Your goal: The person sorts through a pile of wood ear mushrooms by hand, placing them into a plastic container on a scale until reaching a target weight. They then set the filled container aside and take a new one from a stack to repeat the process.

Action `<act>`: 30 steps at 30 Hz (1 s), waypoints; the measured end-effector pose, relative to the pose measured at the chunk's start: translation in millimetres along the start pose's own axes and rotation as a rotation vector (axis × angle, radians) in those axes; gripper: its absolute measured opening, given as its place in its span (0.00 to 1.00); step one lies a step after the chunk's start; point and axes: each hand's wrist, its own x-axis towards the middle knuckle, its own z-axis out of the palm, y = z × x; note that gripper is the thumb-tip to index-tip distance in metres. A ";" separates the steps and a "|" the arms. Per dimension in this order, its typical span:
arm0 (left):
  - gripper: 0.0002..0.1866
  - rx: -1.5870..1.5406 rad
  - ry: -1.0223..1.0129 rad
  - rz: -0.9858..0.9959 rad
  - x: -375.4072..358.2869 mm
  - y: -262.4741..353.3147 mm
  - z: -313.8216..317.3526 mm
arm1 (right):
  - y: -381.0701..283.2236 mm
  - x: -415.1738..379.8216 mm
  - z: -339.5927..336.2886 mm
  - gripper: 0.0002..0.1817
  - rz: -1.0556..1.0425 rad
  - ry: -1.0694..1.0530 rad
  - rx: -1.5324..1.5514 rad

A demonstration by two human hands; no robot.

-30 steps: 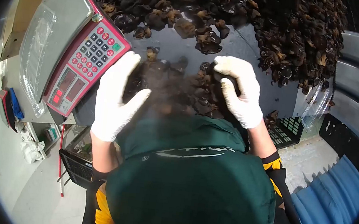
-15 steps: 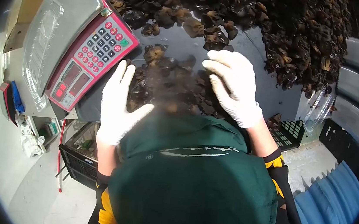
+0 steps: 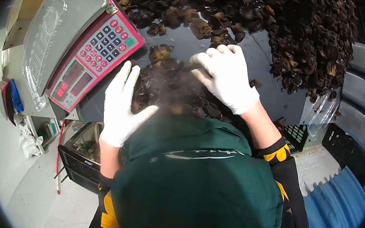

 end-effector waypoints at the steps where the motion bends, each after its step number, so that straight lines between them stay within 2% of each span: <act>1: 0.56 0.000 0.002 0.005 -0.1 -0.7 0.5 | 1.3 -1.8 -2.9 0.13 -0.014 0.053 0.025; 4: 0.56 -0.002 0.004 0.008 -2.6 -3.6 0.8 | 6.2 -18.5 -38.3 0.12 0.005 0.164 0.096; 8: 0.57 -0.017 0.000 0.008 -1.3 -3.4 -1.1 | 24.7 -71.0 -114.6 0.14 0.228 0.102 0.029; 9: 0.57 -0.019 -0.001 0.009 -0.4 -3.2 -1.5 | 31.7 -86.9 -131.6 0.13 0.296 -0.014 0.006; 12: 0.57 -0.011 -0.003 0.019 1.8 -3.4 -1.5 | 43.3 -139.1 -158.1 0.27 0.420 -0.464 -0.285; 15: 0.58 -0.005 -0.005 0.036 1.8 -5.5 0.1 | 34.6 -149.0 -142.6 0.37 0.502 -0.396 -0.337; 16: 0.58 -0.004 0.004 0.052 1.1 -6.7 0.2 | 28.6 -139.2 -134.6 0.46 0.496 -0.342 -0.249; 18: 0.60 0.003 -0.011 0.037 -0.7 -4.2 -1.7 | 22.1 -120.3 -113.9 0.52 0.430 -0.221 -0.067; 21: 0.61 0.014 -0.030 0.012 -6.7 -1.2 -3.1 | 21.3 -107.3 -79.1 0.64 0.265 -0.265 -0.063; 22: 0.61 0.013 -0.035 0.003 -9.2 0.0 -2.1 | 19.0 -106.2 -67.1 0.65 0.259 -0.305 -0.056; 24: 0.62 0.012 -0.004 0.013 -15.2 3.1 3.5 | 19.4 -105.0 -52.4 0.64 0.192 -0.248 -0.079; 28: 0.65 -0.067 0.046 0.014 -12.8 12.0 21.4 | 21.0 -105.5 -16.2 0.59 0.081 -0.008 0.011; 30: 0.66 -0.144 0.073 0.048 -6.6 18.0 31.2 | 17.1 -97.5 -6.0 0.57 0.004 0.029 0.143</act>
